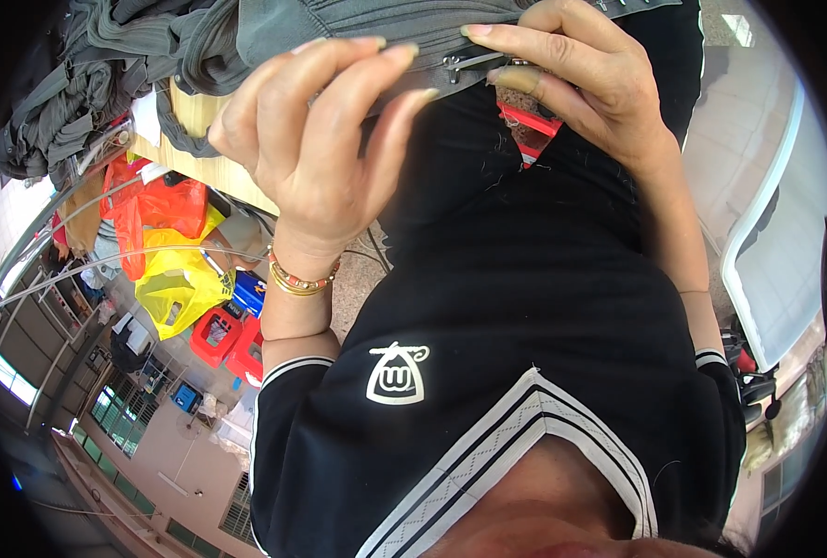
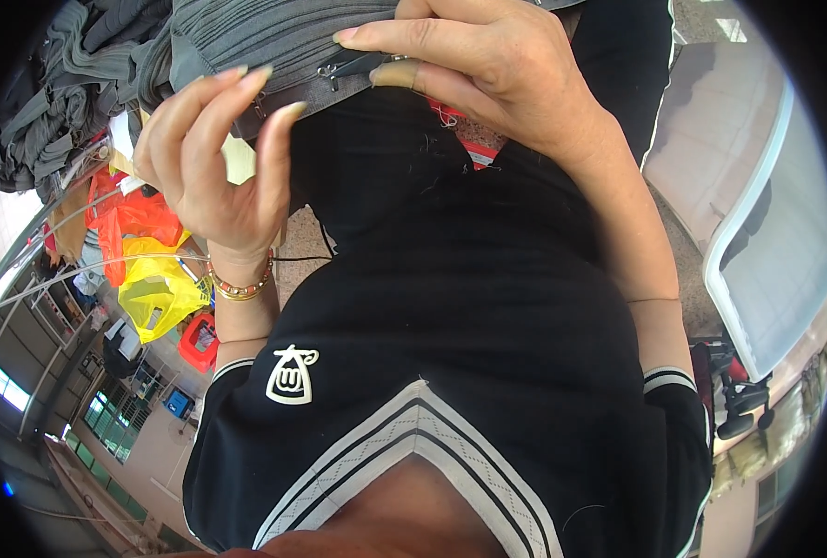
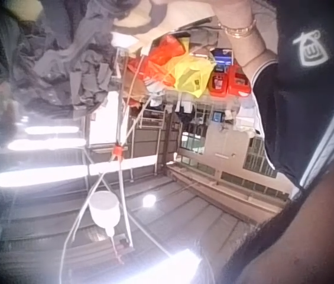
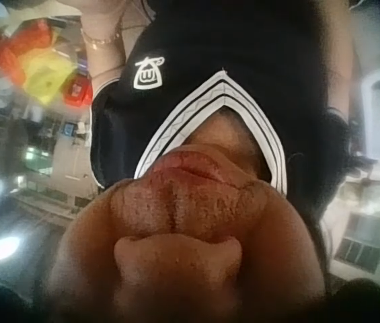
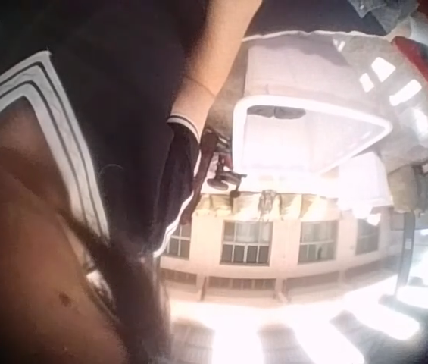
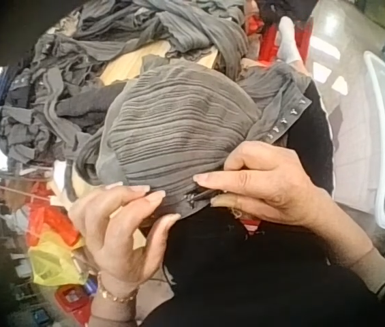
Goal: Trimming excess fabric and removing hooks from textile components in a factory setting.
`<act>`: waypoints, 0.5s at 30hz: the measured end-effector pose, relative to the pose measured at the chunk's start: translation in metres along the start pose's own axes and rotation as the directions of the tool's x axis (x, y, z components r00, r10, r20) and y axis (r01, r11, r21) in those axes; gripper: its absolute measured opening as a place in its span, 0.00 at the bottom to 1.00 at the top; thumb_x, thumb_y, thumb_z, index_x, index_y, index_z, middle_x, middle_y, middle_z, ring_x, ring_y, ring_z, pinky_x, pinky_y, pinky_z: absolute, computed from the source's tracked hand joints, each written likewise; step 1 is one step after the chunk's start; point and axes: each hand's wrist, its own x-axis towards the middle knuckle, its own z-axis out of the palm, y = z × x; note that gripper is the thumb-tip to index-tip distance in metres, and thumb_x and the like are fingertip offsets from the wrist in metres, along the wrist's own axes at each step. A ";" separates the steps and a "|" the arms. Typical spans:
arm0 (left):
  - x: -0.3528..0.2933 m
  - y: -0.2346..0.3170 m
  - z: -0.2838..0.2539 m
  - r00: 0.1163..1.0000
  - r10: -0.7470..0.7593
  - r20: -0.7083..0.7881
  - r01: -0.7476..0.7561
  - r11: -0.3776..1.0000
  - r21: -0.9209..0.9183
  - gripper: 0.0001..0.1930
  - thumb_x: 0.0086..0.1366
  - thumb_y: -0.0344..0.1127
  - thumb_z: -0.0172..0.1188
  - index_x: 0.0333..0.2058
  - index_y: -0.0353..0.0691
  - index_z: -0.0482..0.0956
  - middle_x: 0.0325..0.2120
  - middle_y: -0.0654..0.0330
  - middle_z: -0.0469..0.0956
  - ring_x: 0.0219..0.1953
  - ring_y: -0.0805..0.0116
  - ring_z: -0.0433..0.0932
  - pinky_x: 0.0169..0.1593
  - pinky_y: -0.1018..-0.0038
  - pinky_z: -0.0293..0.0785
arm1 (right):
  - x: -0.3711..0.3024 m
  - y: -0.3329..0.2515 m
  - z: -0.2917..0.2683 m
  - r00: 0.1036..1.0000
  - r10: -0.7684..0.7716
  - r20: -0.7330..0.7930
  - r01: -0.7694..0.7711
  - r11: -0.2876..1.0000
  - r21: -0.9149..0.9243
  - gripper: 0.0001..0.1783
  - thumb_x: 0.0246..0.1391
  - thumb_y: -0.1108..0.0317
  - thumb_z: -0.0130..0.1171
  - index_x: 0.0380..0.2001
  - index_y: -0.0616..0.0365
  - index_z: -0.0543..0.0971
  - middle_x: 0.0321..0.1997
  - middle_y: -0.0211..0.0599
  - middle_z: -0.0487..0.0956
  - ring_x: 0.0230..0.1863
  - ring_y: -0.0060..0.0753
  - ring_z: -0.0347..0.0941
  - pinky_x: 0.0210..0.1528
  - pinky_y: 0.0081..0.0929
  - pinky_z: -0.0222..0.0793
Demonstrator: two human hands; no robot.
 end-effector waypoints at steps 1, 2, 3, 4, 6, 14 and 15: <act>0.002 -0.001 0.002 1.000 0.016 0.012 -0.017 0.999 0.051 0.13 0.51 0.39 0.75 0.37 0.52 0.86 0.38 0.73 0.81 0.46 0.69 0.74 0.53 0.71 0.59 | 0.000 0.000 0.000 1.000 -0.001 -0.001 0.001 1.000 0.001 0.25 0.44 0.71 0.74 0.50 0.51 0.85 0.31 0.31 0.75 0.29 0.29 0.73 0.29 0.24 0.68; 0.002 -0.002 0.003 1.000 0.017 0.011 -0.017 0.998 0.052 0.13 0.51 0.39 0.75 0.37 0.52 0.86 0.38 0.73 0.81 0.46 0.69 0.74 0.53 0.71 0.59 | -0.001 0.001 0.000 1.000 -0.005 -0.004 0.005 1.000 0.008 0.25 0.45 0.71 0.74 0.50 0.51 0.85 0.31 0.31 0.75 0.29 0.29 0.73 0.29 0.24 0.68; 0.002 -0.003 0.004 0.998 0.057 -0.013 -0.056 0.995 0.084 0.12 0.51 0.39 0.75 0.35 0.53 0.86 0.38 0.74 0.81 0.46 0.70 0.74 0.53 0.72 0.59 | -0.001 0.001 0.000 1.000 -0.008 -0.008 0.008 1.000 0.015 0.25 0.45 0.71 0.74 0.50 0.52 0.85 0.31 0.32 0.75 0.29 0.29 0.73 0.29 0.25 0.69; 0.001 -0.005 0.005 0.995 0.098 -0.036 -0.093 0.989 0.116 0.10 0.50 0.39 0.75 0.34 0.54 0.86 0.37 0.75 0.81 0.45 0.71 0.74 0.52 0.73 0.58 | -0.001 0.000 0.001 1.000 -0.008 -0.008 0.008 1.000 0.015 0.25 0.45 0.71 0.74 0.50 0.52 0.85 0.31 0.32 0.75 0.29 0.29 0.73 0.29 0.25 0.69; 0.000 -0.008 0.007 0.990 0.131 -0.050 -0.124 0.985 0.124 0.09 0.51 0.38 0.74 0.33 0.54 0.86 0.37 0.76 0.81 0.45 0.72 0.74 0.51 0.73 0.58 | -0.001 -0.001 0.001 1.000 0.005 -0.007 -0.005 0.999 0.036 0.25 0.45 0.71 0.74 0.50 0.52 0.85 0.31 0.32 0.75 0.29 0.30 0.73 0.30 0.25 0.69; 0.002 -0.016 0.011 0.965 0.256 -0.057 -0.243 0.955 0.167 0.06 0.54 0.38 0.70 0.32 0.57 0.85 0.37 0.80 0.81 0.43 0.77 0.75 0.48 0.75 0.58 | -0.004 0.003 0.007 1.000 -0.007 -0.029 0.009 0.998 0.069 0.25 0.45 0.71 0.74 0.50 0.54 0.85 0.31 0.33 0.75 0.29 0.30 0.74 0.30 0.24 0.70; 0.001 -0.015 0.012 0.968 0.245 -0.058 -0.234 0.960 0.154 0.06 0.55 0.38 0.70 0.32 0.57 0.85 0.37 0.80 0.81 0.43 0.76 0.75 0.48 0.75 0.57 | -0.004 0.003 0.009 0.999 -0.013 -0.039 0.017 0.996 0.090 0.25 0.45 0.71 0.74 0.50 0.54 0.85 0.31 0.33 0.75 0.29 0.30 0.74 0.30 0.24 0.70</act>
